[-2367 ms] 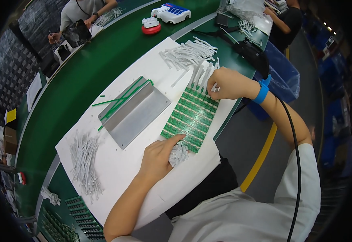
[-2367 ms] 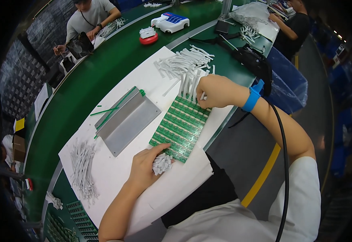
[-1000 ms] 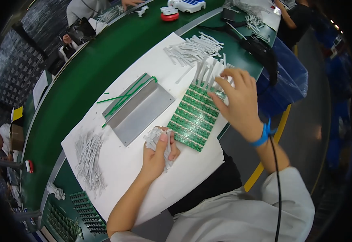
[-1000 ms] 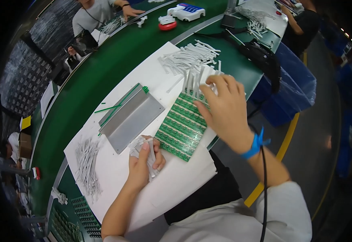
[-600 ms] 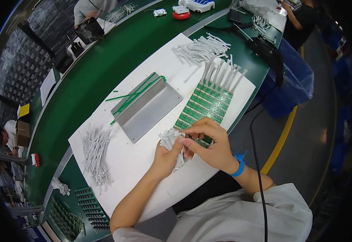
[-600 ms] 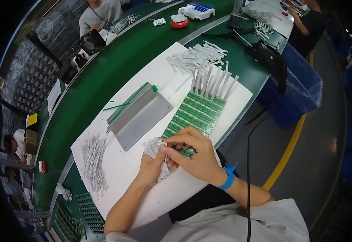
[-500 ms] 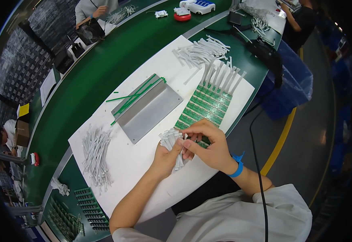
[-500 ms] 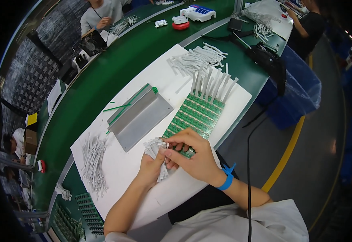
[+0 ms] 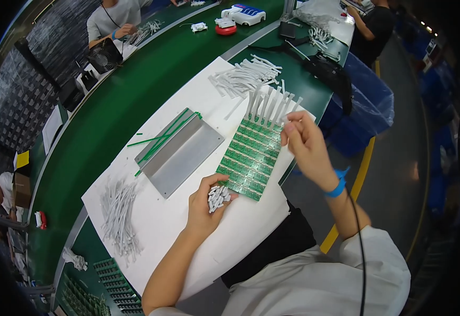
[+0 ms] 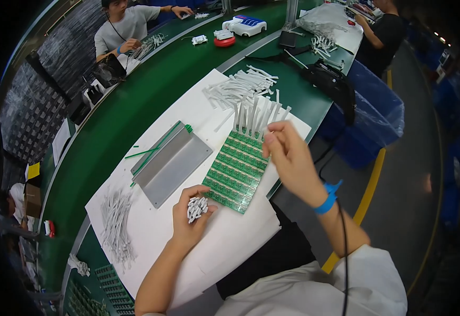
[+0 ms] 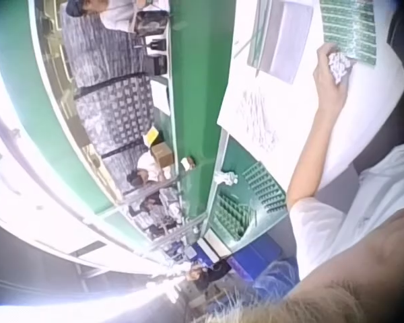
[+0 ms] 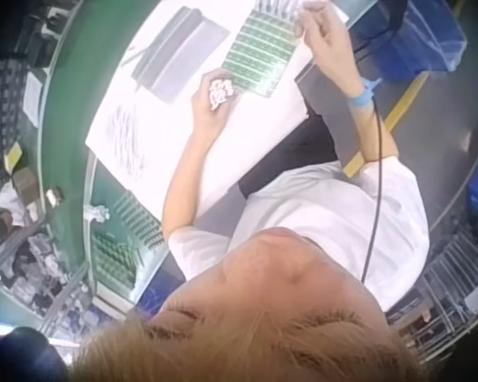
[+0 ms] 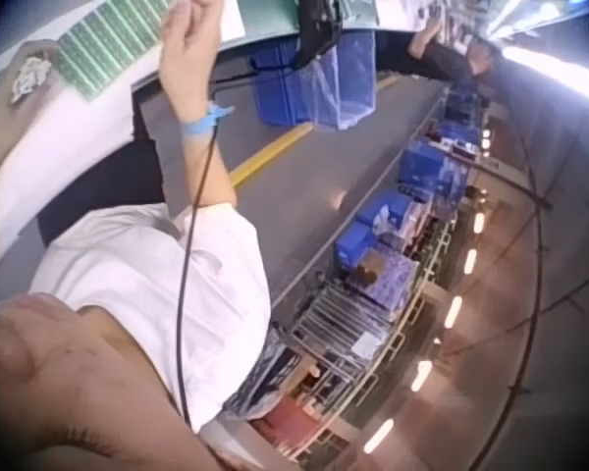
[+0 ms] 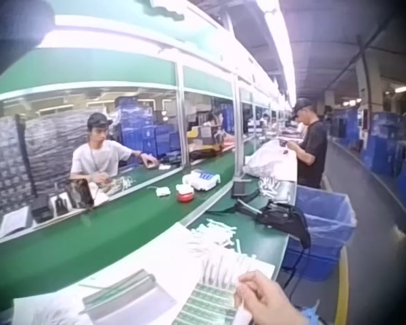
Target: Picking and placing small white electronic components onto a green PCB strip on an assembly line.
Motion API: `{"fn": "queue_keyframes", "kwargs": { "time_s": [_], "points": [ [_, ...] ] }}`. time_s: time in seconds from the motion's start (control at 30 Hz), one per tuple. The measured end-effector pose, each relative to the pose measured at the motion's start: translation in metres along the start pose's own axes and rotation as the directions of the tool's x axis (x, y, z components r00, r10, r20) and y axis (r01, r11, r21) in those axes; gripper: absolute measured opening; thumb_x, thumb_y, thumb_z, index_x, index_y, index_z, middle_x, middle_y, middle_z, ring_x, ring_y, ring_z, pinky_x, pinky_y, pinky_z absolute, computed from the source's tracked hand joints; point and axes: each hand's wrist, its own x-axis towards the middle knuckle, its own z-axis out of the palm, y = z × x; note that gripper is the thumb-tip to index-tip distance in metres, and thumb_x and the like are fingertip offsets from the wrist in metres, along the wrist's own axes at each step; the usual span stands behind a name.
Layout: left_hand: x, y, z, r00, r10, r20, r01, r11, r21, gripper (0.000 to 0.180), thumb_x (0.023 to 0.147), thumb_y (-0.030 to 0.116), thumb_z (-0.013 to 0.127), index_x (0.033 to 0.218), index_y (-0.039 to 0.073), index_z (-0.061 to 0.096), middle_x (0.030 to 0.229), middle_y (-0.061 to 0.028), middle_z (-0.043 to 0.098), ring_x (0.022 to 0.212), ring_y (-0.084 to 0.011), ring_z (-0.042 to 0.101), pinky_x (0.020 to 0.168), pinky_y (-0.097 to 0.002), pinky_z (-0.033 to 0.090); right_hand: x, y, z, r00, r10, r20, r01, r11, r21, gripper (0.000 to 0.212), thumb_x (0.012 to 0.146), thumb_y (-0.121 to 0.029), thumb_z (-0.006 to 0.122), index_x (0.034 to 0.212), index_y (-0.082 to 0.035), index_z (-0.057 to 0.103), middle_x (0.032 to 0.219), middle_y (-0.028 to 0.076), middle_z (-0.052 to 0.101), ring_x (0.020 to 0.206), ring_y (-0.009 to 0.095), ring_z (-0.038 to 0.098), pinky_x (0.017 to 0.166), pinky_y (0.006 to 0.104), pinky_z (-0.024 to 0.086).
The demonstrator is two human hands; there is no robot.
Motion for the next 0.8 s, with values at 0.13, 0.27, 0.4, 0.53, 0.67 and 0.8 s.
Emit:
{"fn": "queue_keyframes", "kwargs": {
  "time_s": [0.13, 0.27, 0.4, 0.53, 0.67, 0.8],
  "points": [
    [0.001, -0.003, -0.001, 0.997, -0.079, 0.013, 0.079, 0.997, 0.025, 0.028, 0.084, -0.005, 0.074, 0.109, 0.0, 0.063, 0.079, -0.0049, 0.069, 0.078, -0.0116, 0.07, 0.072, -0.0248, 0.054, 0.027, -0.019, -0.029, 0.987, -0.076, 0.144, 0.12, 0.938, -0.324, 0.012, 0.099, -0.011, 0.064, 0.098, 0.001, 0.063, 0.071, 0.007, 0.062, 0.064, 0.01, 0.055, 0.058, 0.0256, 0.043],
    [-0.001, -0.006, -0.003, 0.991, -0.112, 0.079, 0.11, 0.993, 0.03, 0.016, 0.083, -0.008, 0.072, 0.096, 0.0, 0.067, 0.085, -0.0088, 0.076, 0.081, -0.0144, 0.074, 0.076, -0.0257, 0.057, 0.056, -0.026, -0.044, 0.889, -0.096, 0.448, 0.388, 0.678, -0.625, 0.006, 0.084, -0.005, 0.07, 0.083, 0.0, 0.074, 0.08, 0.015, 0.07, 0.069, 0.033, 0.067, 0.065, 0.0393, 0.054],
    [-0.002, -0.004, -0.003, 0.988, -0.129, 0.085, 0.128, 0.992, 0.019, 0.021, 0.082, -0.012, 0.068, 0.099, 0.0, 0.066, 0.087, -0.0084, 0.075, 0.085, -0.0158, 0.075, 0.08, -0.027, 0.058, 0.068, -0.019, -0.039, 0.787, 0.009, 0.617, 0.531, 0.502, -0.683, 0.007, 0.08, -0.009, 0.074, 0.083, -0.002, 0.076, 0.082, 0.012, 0.073, 0.073, 0.03, 0.07, 0.064, 0.0377, 0.055],
    [-0.003, -0.006, -0.002, 0.986, -0.12, 0.112, 0.121, 0.993, -0.001, 0.027, 0.08, -0.015, 0.064, 0.103, -0.001, 0.064, 0.093, -0.0093, 0.075, 0.088, -0.0164, 0.075, 0.084, -0.0279, 0.06, 0.077, -0.009, -0.031, 0.815, 0.131, 0.564, 0.512, 0.291, -0.808, 0.012, 0.074, -0.017, 0.075, 0.082, -0.008, 0.078, 0.078, 0.009, 0.074, 0.076, 0.029, 0.071, 0.067, 0.0388, 0.056],
    [-0.002, -0.007, -0.002, 0.989, -0.088, 0.12, 0.084, 0.996, 0.041, 0.027, 0.081, -0.014, 0.066, 0.104, 0.0, 0.064, 0.093, -0.009, 0.075, 0.087, -0.0166, 0.075, 0.082, -0.0275, 0.059, 0.087, -0.002, -0.037, 0.801, 0.107, 0.589, 0.528, 0.337, -0.78, 0.013, 0.072, -0.019, 0.074, 0.081, -0.01, 0.077, 0.078, 0.012, 0.073, 0.074, 0.033, 0.071, 0.067, 0.0418, 0.058],
    [-0.002, -0.008, -0.003, 0.988, -0.1, 0.115, 0.094, 0.994, 0.053, 0.032, 0.076, -0.007, 0.074, 0.104, 0.004, 0.065, 0.093, -0.0125, 0.073, 0.086, -0.0277, 0.074, 0.075, -0.034, 0.056, 0.092, -0.012, -0.035, 0.778, 0.163, 0.607, 0.508, 0.404, -0.761, 0.017, 0.073, -0.02, 0.075, 0.085, -0.008, 0.078, 0.081, 0.011, 0.074, 0.081, 0.031, 0.072, 0.071, 0.0413, 0.057]
  ]
}}
